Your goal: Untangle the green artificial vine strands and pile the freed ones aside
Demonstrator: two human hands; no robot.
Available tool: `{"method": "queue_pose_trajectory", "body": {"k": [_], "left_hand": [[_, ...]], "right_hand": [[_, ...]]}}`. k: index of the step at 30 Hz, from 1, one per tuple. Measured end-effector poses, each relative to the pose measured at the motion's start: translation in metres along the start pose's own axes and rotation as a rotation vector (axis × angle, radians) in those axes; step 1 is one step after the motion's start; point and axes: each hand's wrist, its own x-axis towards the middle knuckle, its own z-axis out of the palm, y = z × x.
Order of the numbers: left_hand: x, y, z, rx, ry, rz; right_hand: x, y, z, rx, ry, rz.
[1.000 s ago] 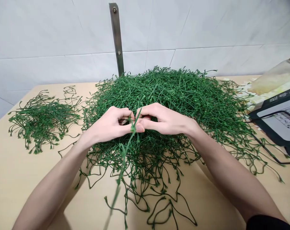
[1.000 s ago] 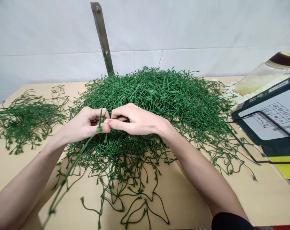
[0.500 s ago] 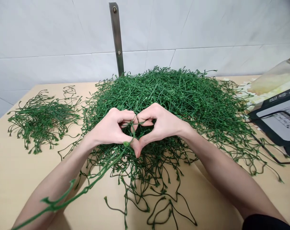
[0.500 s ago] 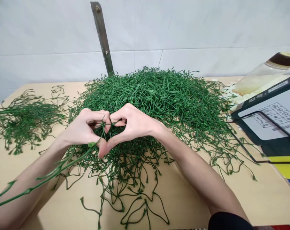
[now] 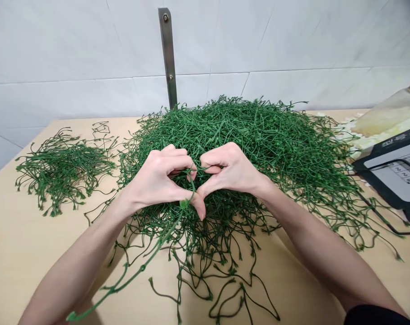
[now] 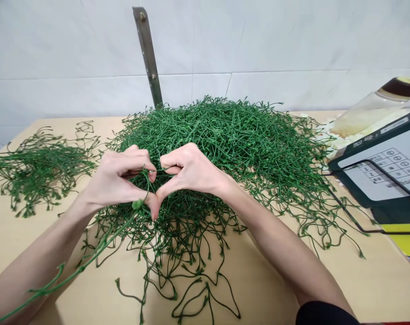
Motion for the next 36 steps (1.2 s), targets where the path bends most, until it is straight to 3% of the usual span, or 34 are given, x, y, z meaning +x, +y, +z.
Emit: {"method": "queue_pose_trajectory", "body": {"k": [11, 15, 17, 21, 28, 32, 36], "left_hand": [[0.001, 0.004, -0.004, 0.131, 0.146, -0.019], [-0.001, -0.010, -0.018, 0.258, 0.375, 0.061], [0.000, -0.014, -0.023, 0.166, 0.341, -0.024], [0.005, -0.008, -0.020, 0.119, 0.186, -0.211], [0.005, -0.002, -0.012, 0.137, 0.027, -0.203], [0.005, -0.005, -0.011, 0.056, -0.027, -0.149], [0.005, -0.007, -0.005, -0.067, -0.002, -0.190]], "right_hand": [[0.001, 0.000, 0.001, 0.019, 0.043, 0.155], [-0.002, 0.003, -0.016, 0.038, 0.334, 0.204], [0.000, -0.001, -0.026, -0.059, 0.405, 0.217], [0.006, -0.013, -0.037, -0.273, 0.317, 0.239], [-0.002, -0.014, -0.038, -0.620, 0.065, 0.406], [-0.003, -0.019, -0.042, -0.569, 0.005, 0.427], [0.001, -0.025, -0.039, -0.343, -0.039, 0.393]]}}
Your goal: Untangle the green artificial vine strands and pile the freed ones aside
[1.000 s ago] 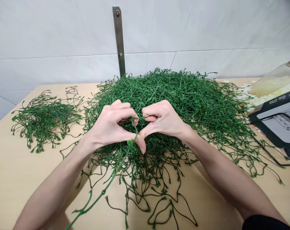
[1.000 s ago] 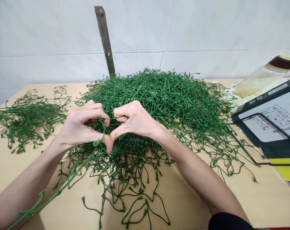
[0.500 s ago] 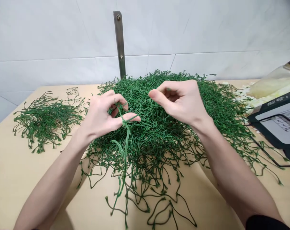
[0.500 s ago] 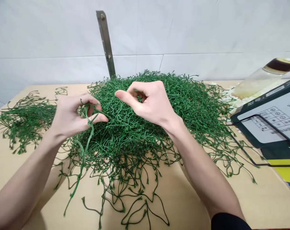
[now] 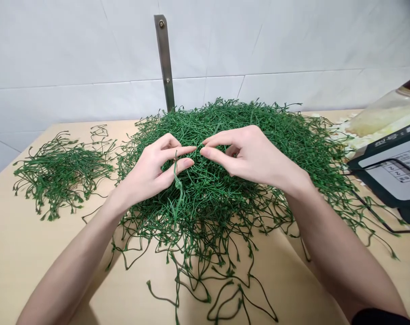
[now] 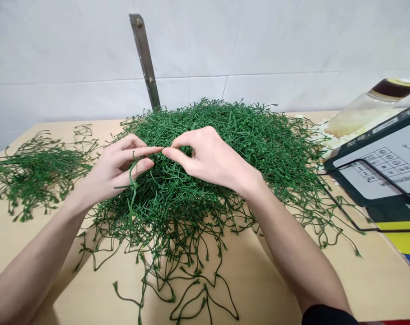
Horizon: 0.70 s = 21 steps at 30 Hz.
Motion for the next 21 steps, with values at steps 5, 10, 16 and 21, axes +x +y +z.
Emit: {"method": "queue_pose_trajectory", "body": {"k": [5, 10, 16, 21], "left_hand": [[-0.002, -0.009, 0.015, -0.466, 0.041, -0.194], [-0.002, -0.014, 0.024, -0.685, 0.014, -0.286], [-0.001, -0.013, 0.031, -0.706, 0.012, -0.278], [-0.002, -0.017, 0.035, -0.626, 0.037, -0.297]], "right_hand": [[0.003, -0.002, 0.012, 0.258, -0.137, 0.012], [0.005, -0.001, 0.021, 0.291, -0.162, 0.050], [0.005, 0.002, 0.028, 0.312, -0.129, 0.050], [0.007, 0.006, 0.026, 0.301, -0.115, 0.068]]}}
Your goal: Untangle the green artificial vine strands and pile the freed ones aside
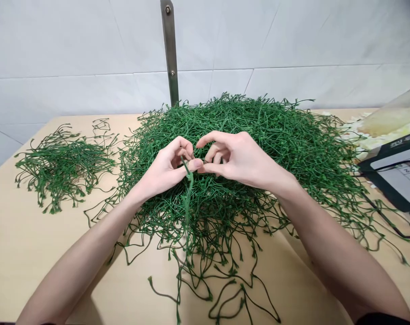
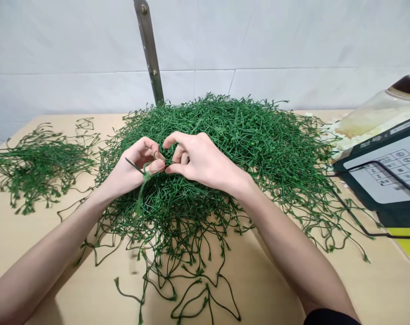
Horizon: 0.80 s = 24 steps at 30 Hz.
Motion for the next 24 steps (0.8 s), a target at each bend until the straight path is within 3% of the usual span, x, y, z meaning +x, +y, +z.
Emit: {"method": "queue_pose_trajectory", "body": {"k": [4, 8, 14, 18, 24], "left_hand": [[-0.001, 0.002, -0.001, 0.239, 0.006, -0.030], [-0.002, 0.005, -0.001, 0.387, -0.077, 0.001], [-0.003, 0.008, -0.003, 0.424, -0.111, -0.007], [-0.004, 0.011, -0.004, 0.391, -0.134, -0.038], [-0.002, 0.006, -0.009, 0.352, -0.257, 0.061]], "right_hand": [[-0.001, -0.002, -0.004, -0.141, 0.080, -0.015], [-0.003, -0.005, -0.004, -0.076, -0.016, 0.031], [-0.005, -0.004, -0.003, -0.157, -0.180, 0.010], [-0.004, -0.001, 0.001, -0.161, -0.137, -0.026], [-0.001, 0.000, 0.007, -0.114, -0.099, -0.154]]}}
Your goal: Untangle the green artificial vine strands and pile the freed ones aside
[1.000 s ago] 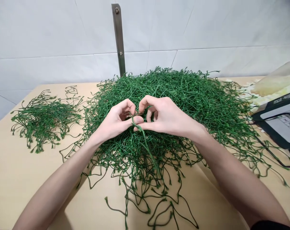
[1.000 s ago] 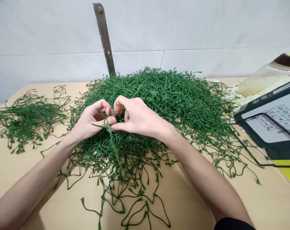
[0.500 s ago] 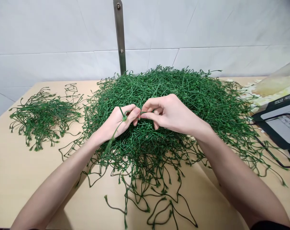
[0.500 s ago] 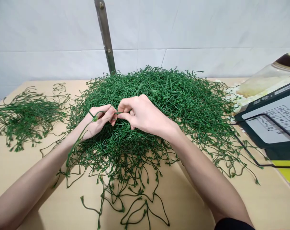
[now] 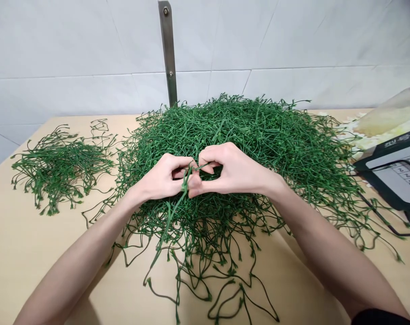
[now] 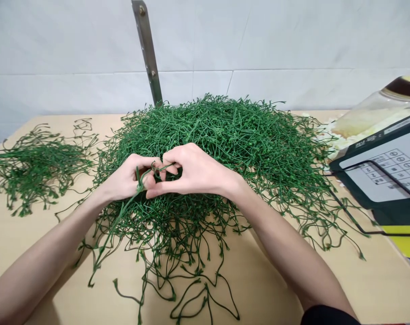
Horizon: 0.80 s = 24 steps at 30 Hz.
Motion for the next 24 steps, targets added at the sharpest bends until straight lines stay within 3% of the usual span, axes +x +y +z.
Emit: {"method": "queue_pose_trajectory", "body": {"k": [4, 7, 13, 24], "left_hand": [[-0.0008, -0.0032, -0.0043, -0.032, -0.126, 0.082], [-0.0008, -0.0031, -0.0056, -0.065, -0.158, 0.115], [-0.0007, 0.0012, -0.0028, 0.034, -0.041, 0.143], [-0.0023, 0.0005, -0.0007, 0.161, 0.066, 0.314]], "right_hand": [[0.0010, 0.0026, 0.0029, 0.089, -0.043, -0.040], [0.0013, 0.0057, 0.0065, 0.149, -0.023, -0.035], [-0.0005, 0.0095, 0.0099, 0.266, -0.014, 0.016], [-0.0031, 0.0043, 0.0022, 0.163, 0.084, -0.053]]}}
